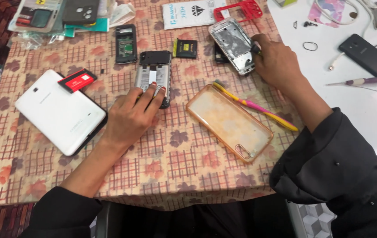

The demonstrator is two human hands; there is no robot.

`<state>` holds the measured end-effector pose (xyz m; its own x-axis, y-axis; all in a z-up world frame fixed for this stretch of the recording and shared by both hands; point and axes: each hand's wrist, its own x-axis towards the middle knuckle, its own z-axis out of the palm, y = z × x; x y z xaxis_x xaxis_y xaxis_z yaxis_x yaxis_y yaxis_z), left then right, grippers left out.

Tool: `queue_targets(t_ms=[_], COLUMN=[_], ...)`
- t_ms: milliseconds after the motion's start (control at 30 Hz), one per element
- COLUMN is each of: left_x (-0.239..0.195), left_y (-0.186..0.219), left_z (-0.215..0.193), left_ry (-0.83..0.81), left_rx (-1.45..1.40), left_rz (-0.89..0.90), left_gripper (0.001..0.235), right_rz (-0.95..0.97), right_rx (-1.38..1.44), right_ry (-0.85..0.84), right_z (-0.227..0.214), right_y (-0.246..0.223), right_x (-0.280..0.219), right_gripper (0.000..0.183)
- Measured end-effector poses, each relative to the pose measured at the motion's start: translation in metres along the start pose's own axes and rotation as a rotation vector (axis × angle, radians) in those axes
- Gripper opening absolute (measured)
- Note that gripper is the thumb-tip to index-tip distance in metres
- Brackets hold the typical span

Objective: The person uses a screwdriver to remove screws from the back of a disassembled smartphone. They then place a black metal shield plate over the battery and screw it into place. The person handles the phone's internal components and a separate phone frame, manipulating small parts and tools on a cluttered work surface.

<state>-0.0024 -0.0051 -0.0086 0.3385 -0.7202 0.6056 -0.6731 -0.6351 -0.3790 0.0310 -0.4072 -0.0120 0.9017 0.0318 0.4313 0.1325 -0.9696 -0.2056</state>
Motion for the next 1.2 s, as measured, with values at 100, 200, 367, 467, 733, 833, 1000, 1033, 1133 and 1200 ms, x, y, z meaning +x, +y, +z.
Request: queue_targets(t_ms=[100,200,367,467,733,833,1000,1033,1133,1200], left_x=[-0.003,-0.001,0.000,0.001,0.007,0.011,0.023,0.024,0.024,0.023], left_y=[-0.002,-0.005,-0.006,-0.006,-0.005,-0.009,-0.025,-0.023,-0.019,-0.015], left_z=[0.002,0.007,0.009,0.011,0.017,0.017,0.024,0.026,0.032,0.036], left_ry=[0.030,0.035,-0.073,-0.066,-0.137,-0.221,-0.360,-0.319,-0.267,-0.257], left_rx=[-0.028,-0.059,-0.120,-0.280,-0.223,-0.300,-0.318,-0.316,-0.266,-0.202], left_rz=[-0.036,-0.110,-0.150,-0.168,-0.236,-0.300,-0.359,-0.358,-0.333,-0.297], left_gripper=[0.055,0.051,0.060,0.055,0.047,0.048,0.044,0.044,0.047,0.047], right_rz=[-0.016,-0.023,-0.032,-0.048,-0.022,0.037,0.121,0.169,0.348,0.419], right_rx=[-0.004,-0.014,-0.028,-0.009,-0.042,-0.111,-0.076,-0.137,-0.284,-0.324], right_ry=[0.011,0.016,0.006,0.012,0.070,0.010,0.108,0.120,0.042,-0.031], right_z=[0.000,0.002,-0.001,-0.005,0.014,0.007,-0.079,-0.096,-0.127,-0.128], right_y=[0.000,0.003,0.000,-0.007,-0.002,0.004,0.080,0.102,0.158,0.177], right_x=[0.001,0.000,0.000,-0.002,-0.007,-0.002,-0.004,-0.012,-0.033,-0.046], right_gripper=[0.039,0.039,0.039,0.041,0.047,0.048,0.058,0.058,0.058,0.059])
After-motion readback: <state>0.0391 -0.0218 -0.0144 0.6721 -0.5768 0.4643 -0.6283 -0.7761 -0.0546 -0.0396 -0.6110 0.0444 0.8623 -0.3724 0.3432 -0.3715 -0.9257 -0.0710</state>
